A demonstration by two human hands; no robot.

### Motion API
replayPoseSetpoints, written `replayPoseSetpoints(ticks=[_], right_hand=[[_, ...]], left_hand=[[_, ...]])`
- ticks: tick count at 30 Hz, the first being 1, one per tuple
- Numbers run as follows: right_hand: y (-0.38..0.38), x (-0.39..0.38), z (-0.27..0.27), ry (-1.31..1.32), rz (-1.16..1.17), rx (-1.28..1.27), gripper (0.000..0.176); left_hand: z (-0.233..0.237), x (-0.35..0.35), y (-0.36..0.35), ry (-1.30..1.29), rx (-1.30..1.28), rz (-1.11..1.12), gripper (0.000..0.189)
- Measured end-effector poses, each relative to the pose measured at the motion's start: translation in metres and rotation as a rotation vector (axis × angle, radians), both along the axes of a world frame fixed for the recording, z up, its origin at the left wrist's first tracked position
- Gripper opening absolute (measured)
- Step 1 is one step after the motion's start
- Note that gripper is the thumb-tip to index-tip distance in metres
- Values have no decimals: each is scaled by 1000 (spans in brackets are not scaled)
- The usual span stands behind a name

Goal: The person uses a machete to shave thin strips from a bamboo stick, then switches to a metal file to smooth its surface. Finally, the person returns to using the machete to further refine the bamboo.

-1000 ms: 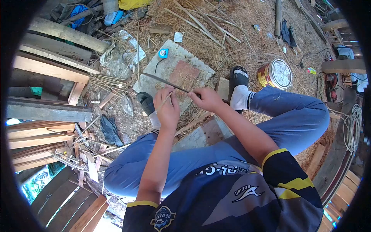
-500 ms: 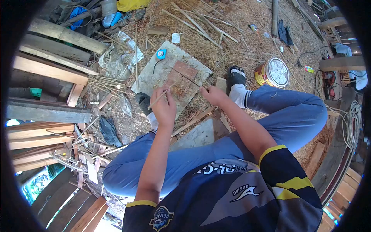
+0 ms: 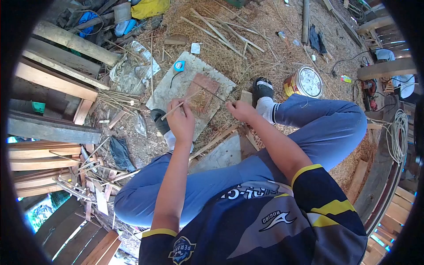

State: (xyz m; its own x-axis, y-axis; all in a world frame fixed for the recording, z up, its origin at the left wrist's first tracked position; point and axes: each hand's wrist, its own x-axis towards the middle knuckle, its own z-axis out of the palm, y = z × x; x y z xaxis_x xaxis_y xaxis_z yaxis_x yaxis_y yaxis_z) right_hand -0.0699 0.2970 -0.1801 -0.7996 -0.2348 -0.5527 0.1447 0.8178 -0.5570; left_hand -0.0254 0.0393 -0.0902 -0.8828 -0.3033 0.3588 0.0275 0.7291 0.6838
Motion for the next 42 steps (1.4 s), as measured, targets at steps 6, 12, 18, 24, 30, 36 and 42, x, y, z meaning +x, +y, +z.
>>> replayPoseSetpoints(ticks=[6,12,18,24,30,36,42], right_hand=[[9,10,-17,-24,-115,165,77],[4,7,-15,-48,-24,106,82],[-1,2,-26,-14,-194,157,88],[-31,-20,23,-158,-604,-594,65],[-41,-30,141,-85,-792,-1147,42],[-27,-28,178,64,-822,-1457,29],[-15,-24,189,72,-826,-1648,18]], left_hand=[[8,9,-6,-84,63,22,9],[-1,8,-3,-14,9,3,9],[4,5,-17,-36,155,-29,8],[33,1,-45,153,606,42,7],[87,21,-31,255,885,-119,10],[104,37,-12,229,949,-243,10],[101,39,-15,223,1004,-305,13]])
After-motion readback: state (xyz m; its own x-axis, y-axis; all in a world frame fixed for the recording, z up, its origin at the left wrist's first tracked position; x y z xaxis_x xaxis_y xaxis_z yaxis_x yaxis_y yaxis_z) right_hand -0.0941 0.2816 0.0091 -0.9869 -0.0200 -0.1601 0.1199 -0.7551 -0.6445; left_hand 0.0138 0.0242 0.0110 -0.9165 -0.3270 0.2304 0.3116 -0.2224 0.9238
